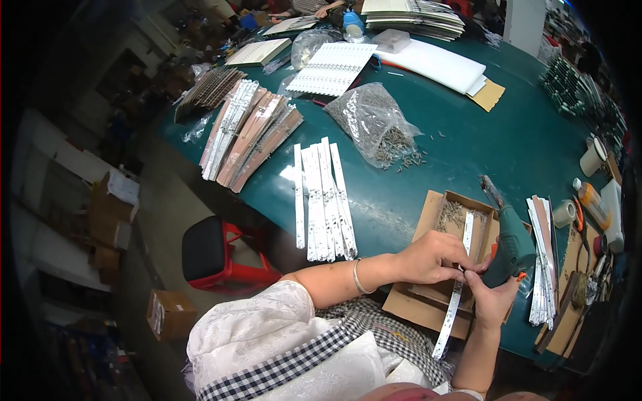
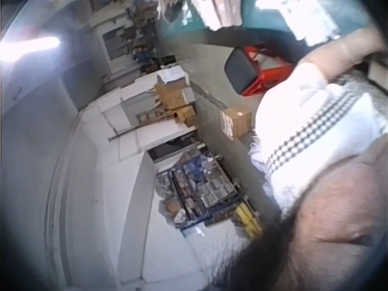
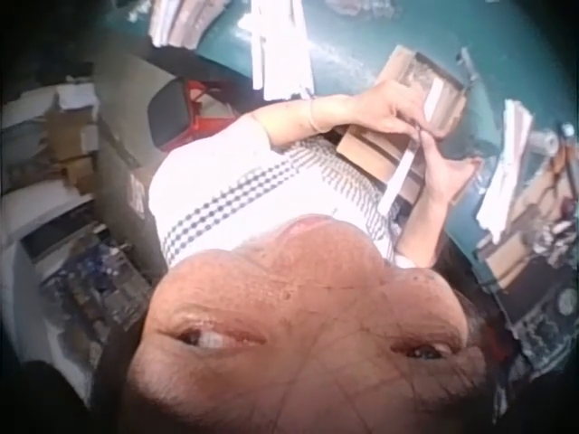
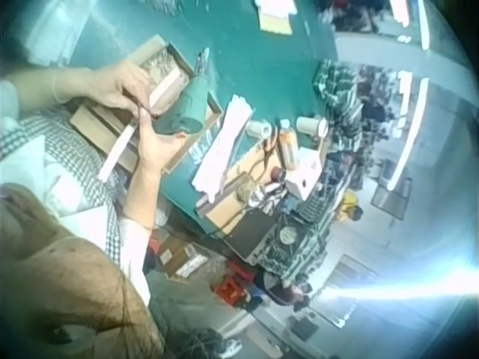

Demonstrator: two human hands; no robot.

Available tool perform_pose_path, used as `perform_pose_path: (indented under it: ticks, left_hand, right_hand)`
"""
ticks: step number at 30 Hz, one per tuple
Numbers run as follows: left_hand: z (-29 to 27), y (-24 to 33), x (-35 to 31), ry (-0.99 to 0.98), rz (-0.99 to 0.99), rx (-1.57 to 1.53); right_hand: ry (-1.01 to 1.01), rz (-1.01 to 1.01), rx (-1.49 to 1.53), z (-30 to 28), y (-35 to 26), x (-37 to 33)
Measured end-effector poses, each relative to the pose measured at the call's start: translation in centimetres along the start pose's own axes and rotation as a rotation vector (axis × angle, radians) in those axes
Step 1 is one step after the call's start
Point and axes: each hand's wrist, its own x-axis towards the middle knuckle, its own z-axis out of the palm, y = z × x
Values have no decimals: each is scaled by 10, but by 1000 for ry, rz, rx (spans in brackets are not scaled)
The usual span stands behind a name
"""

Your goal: The person picks up LED strips from the table and positions them inside a cardboard box. The person then attaches small components onto the LED strips using a handheld hot tool.

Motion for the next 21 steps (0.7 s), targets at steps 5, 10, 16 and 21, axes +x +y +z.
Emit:
perform_pose_path:
  ticks: [5,10,16,21]
  left_hand:
    - [-1,2,0,3,-60,-76]
    - [-3,0,1,195,-41,42]
    - [-7,-12,1,354,-80,113]
    - [-3,-13,5,388,-53,167]
  right_hand:
    - [-25,-12,73,2,-8,0]
    - [72,-120,85,3,-10,1]
    - [187,-157,211,-13,-41,-25]
    - [561,-442,145,-104,-100,-52]
